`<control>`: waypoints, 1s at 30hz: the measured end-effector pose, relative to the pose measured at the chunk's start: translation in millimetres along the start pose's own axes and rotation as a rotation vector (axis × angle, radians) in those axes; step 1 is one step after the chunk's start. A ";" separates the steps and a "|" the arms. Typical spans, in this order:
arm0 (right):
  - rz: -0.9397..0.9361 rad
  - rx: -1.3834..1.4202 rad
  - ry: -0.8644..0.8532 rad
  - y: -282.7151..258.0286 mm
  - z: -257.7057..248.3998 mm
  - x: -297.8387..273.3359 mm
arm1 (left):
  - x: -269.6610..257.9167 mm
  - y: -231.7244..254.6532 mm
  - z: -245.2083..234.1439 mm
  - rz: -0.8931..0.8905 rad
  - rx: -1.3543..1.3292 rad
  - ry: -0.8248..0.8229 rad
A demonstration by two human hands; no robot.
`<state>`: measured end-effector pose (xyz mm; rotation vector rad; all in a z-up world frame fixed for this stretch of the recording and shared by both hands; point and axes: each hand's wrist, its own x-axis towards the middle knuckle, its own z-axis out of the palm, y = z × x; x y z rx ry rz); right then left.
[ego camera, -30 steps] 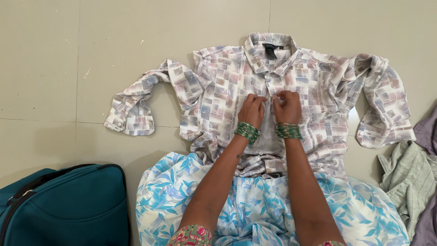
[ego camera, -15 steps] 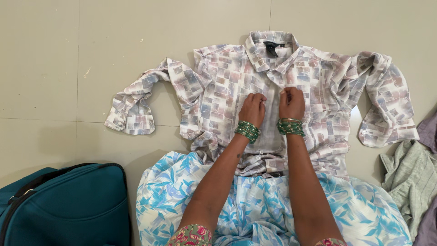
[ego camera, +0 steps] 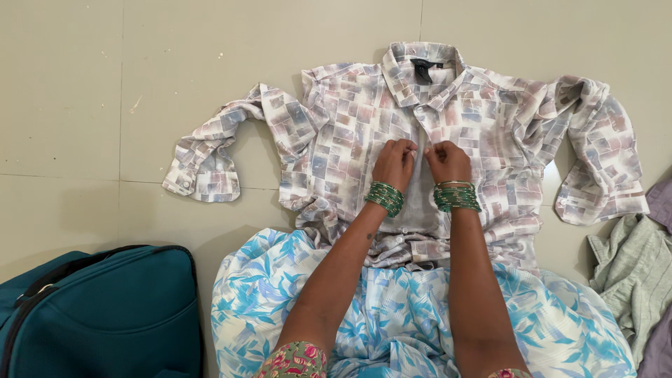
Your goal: The person takes a patterned shirt from a teal bag, lays it flat on the floor, and buttons it up. They then fold the shirt neatly and place it back into the bag.
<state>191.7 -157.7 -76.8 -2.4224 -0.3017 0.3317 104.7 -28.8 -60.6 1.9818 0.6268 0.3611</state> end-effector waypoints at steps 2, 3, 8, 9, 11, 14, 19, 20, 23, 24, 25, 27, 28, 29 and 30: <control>-0.060 0.250 -0.017 10.1 9.9 3.4 | 0.6 -1.7 3.2 -0.015 -0.058 -0.004; -0.084 0.242 -0.008 13.3 13.7 4.9 | 1.5 -3.4 4.5 -0.014 -0.066 -0.002; -0.145 0.220 0.036 11.6 20.0 1.9 | 4.4 -12.2 8.8 -0.010 -0.143 -0.008; -0.158 0.196 0.051 10.1 19.1 0.7 | 4.5 -13.3 9.1 -0.016 -0.180 -0.009; -0.185 0.148 0.080 7.1 17.7 -0.6 | 5.7 -14.9 9.5 -0.034 -0.221 -0.024; -0.176 0.108 0.064 5.6 15.5 -0.6 | 8.6 -15.8 9.4 -0.059 -0.236 -0.053; -0.143 0.191 0.020 7.3 12.5 0.7 | 8.7 -14.4 8.8 -0.057 -0.254 -0.027; -0.140 0.194 0.013 7.1 11.5 0.8 | 8.7 -13.7 8.4 -0.114 -0.290 -0.052; -0.151 0.223 0.001 5.6 9.6 0.2 | 7.7 -12.8 7.8 -0.202 -0.348 -0.083; -0.134 0.236 -0.010 5.0 9.4 -0.3 | 7.8 -12.8 8.1 -0.172 -0.336 -0.063; -0.117 0.248 -0.020 4.4 9.6 -0.9 | 8.2 -12.8 8.6 -0.141 -0.323 -0.044; -0.066 0.342 -0.063 4.4 9.6 -0.6 | 8.1 -13.1 9.2 -0.195 -0.369 -0.064; -0.031 0.424 -0.095 5.0 9.3 -0.1 | 7.9 -13.6 9.4 -0.222 -0.392 -0.074; 0.004 0.505 -0.128 5.7 8.7 0.5 | 8.1 -14.5 9.5 -0.226 -0.407 -0.076; 0.017 0.526 -0.152 6.3 7.8 1.1 | 8.3 -15.7 9.8 -0.230 -0.423 -0.078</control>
